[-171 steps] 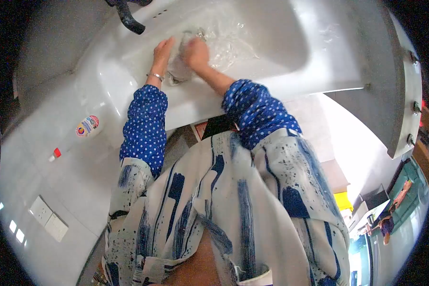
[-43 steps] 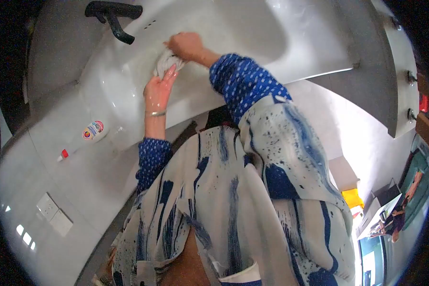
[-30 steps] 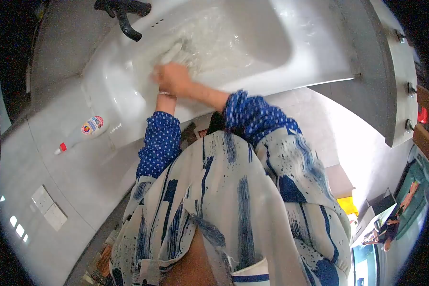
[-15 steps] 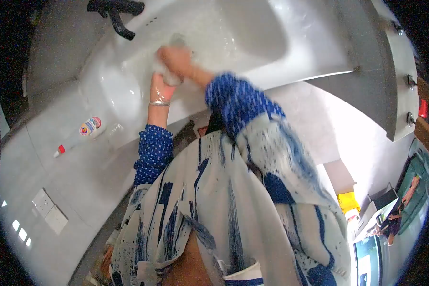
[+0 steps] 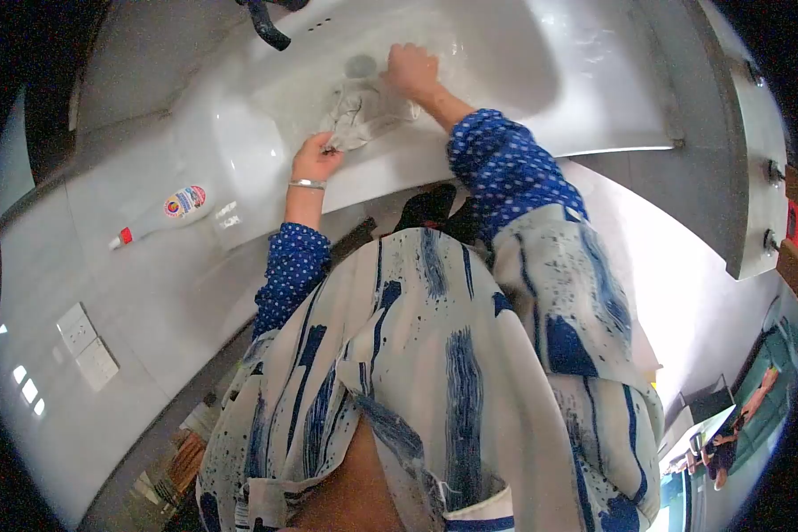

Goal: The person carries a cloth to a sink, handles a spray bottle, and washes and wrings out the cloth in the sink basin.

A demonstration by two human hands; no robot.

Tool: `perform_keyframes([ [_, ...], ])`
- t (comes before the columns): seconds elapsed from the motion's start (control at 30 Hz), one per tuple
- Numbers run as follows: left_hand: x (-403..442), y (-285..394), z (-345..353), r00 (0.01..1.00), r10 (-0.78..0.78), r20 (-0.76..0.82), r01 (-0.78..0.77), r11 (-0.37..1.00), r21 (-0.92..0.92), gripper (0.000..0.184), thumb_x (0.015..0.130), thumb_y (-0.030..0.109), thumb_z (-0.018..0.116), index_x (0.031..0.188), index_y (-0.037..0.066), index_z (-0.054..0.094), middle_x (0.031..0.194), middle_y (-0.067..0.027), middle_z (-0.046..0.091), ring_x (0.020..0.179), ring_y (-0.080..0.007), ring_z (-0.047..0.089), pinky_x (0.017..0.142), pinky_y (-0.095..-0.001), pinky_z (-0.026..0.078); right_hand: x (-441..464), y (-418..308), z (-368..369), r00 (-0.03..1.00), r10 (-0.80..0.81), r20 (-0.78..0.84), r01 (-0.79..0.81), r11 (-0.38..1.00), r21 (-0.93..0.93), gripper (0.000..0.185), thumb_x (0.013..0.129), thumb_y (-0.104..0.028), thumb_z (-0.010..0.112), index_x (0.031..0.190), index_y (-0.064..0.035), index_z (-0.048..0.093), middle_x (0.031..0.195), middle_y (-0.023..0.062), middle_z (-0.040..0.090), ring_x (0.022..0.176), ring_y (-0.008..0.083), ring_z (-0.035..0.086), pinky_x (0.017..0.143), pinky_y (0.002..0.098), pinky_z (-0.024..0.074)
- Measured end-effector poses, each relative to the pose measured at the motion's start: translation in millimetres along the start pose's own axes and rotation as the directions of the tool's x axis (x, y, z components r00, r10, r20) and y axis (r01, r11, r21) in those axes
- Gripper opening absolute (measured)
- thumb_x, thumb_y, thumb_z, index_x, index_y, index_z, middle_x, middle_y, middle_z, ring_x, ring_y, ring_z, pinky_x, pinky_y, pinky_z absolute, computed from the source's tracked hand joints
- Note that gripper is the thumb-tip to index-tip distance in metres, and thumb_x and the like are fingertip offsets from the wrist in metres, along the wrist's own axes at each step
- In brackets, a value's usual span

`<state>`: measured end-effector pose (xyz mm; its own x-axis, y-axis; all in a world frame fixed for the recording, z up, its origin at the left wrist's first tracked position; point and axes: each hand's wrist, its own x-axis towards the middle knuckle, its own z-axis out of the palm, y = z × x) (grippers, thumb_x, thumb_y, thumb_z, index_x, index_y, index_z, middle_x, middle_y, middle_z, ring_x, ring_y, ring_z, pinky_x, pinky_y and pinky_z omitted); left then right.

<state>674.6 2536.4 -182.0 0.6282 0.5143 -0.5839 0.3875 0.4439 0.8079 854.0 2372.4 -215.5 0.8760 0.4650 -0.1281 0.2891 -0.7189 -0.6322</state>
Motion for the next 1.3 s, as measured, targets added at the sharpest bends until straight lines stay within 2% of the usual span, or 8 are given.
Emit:
perform_keyframes([
  [0.23,-13.7,48.0,4.0,0.975,-0.202,-0.092,0.16,0.926,-0.342,0.008,0.073,0.005,0.059,0.078,0.0,0.054,0.081,-0.0122,0.058,0.078,-0.0247,0.057,0.065,-0.0361,0.049,1.4,-35.4,59.0,0.963,-0.237,0.126,0.208,0.956,0.207,0.026,0.072,-0.023,0.064,0.085,-0.0002,0.062,0.083,0.016,0.064,0.079,0.0282,0.062,0.068,0.0398,0.0483],
  [0.3,-24.5,88.3,3.1,0.987,-0.104,-0.119,0.059,0.939,-0.339,0.006,0.073,0.006,0.059,0.077,0.003,0.055,0.08,-0.0104,0.06,0.081,-0.0244,0.059,0.07,-0.0379,0.049,18.1,-46.8,12.8,0.971,-0.084,0.224,-0.148,0.523,0.84,0.025,0.073,-0.019,0.065,0.086,0.0027,0.061,0.081,0.0119,0.064,0.074,0.0216,0.061,0.066,0.035,0.0483],
  [0.43,-54.7,141.2,15.5,0.951,0.279,-0.13,-0.307,0.884,-0.353,0.009,0.074,0.001,0.058,0.076,0.004,0.05,0.073,-0.0072,0.056,0.068,-0.0213,0.054,0.064,-0.0345,0.045,17.3,-67.3,-92.9,0.988,-0.152,0.029,-0.019,0.068,0.997,0.021,0.071,-0.014,0.067,0.086,0.0,0.061,0.077,0.007,0.062,0.069,0.0166,0.058,0.061,0.0297,0.0461],
  [0.47,-53.6,141.1,13.7,0.95,0.283,-0.134,-0.313,0.878,-0.363,0.009,0.074,0.001,0.058,0.076,0.004,0.05,0.073,-0.0072,0.056,0.068,-0.0213,0.054,0.064,-0.0345,0.045,31.1,-67.9,-104.0,0.981,0.088,0.173,-0.192,0.342,0.92,0.02,0.08,-0.022,0.059,0.085,-0.003,0.056,0.083,0.0132,0.059,0.075,0.0287,0.056,0.066,0.0403,0.0454],
  [0.63,-23.7,94.5,11.5,0.966,0.158,-0.203,-0.206,0.948,-0.243,0.009,0.074,0.0,0.057,0.076,0.001,0.049,0.073,-0.0082,0.053,0.063,-0.0202,0.052,0.066,-0.0367,0.048,28.1,2.6,-76.4,0.902,0.375,0.214,-0.29,0.157,0.944,0.023,0.065,-0.012,0.069,0.083,-0.0075,0.054,0.068,0.002,0.053,0.064,0.0181,0.054,0.057,0.0289,0.0439],
  [0.8,3.3,27.5,-17.0,0.967,-0.122,-0.225,0.106,0.991,-0.082,0.014,0.075,0.003,0.058,0.085,-0.003,0.05,0.077,-0.0128,0.053,0.074,-0.0222,0.054,0.064,-0.0366,0.049,12.6,99.1,-41.4,0.842,0.54,0.015,-0.36,0.54,0.761,0.025,0.064,-0.013,0.065,0.085,-0.005,0.054,0.072,0.0054,0.055,0.07,0.0191,0.054,0.06,0.0325,0.0453],
  [1.1,2.8,18.9,-24.3,0.947,0.029,-0.32,0.114,0.9,0.42,0.019,0.069,0.004,0.06,0.085,-0.003,0.052,0.074,-0.0095,0.056,0.063,-0.0171,0.056,0.054,-0.0297,0.05,2.3,-13.9,18.9,0.988,0.095,-0.12,-0.099,0.995,-0.023,0.046,0.07,-0.037,0.066,0.107,-0.0117,0.056,0.095,0.0165,0.06,0.093,0.0319,0.056,0.079,0.0417,0.0448],
  [1.3,-9.8,36.6,-24.3,0.941,0.22,-0.256,-0.02,0.793,0.609,0.017,0.064,0.004,0.058,0.079,-0.002,0.052,0.064,-0.0085,0.054,0.055,-0.0147,0.055,0.047,-0.0264,0.047,13.5,6.7,-1.6,0.998,0.03,0.061,-0.045,0.964,0.261,0.02,0.075,-0.026,0.052,0.087,-0.0116,0.06,0.083,0.0162,0.062,0.08,0.0344,0.059,0.072,0.0416,0.047],
])
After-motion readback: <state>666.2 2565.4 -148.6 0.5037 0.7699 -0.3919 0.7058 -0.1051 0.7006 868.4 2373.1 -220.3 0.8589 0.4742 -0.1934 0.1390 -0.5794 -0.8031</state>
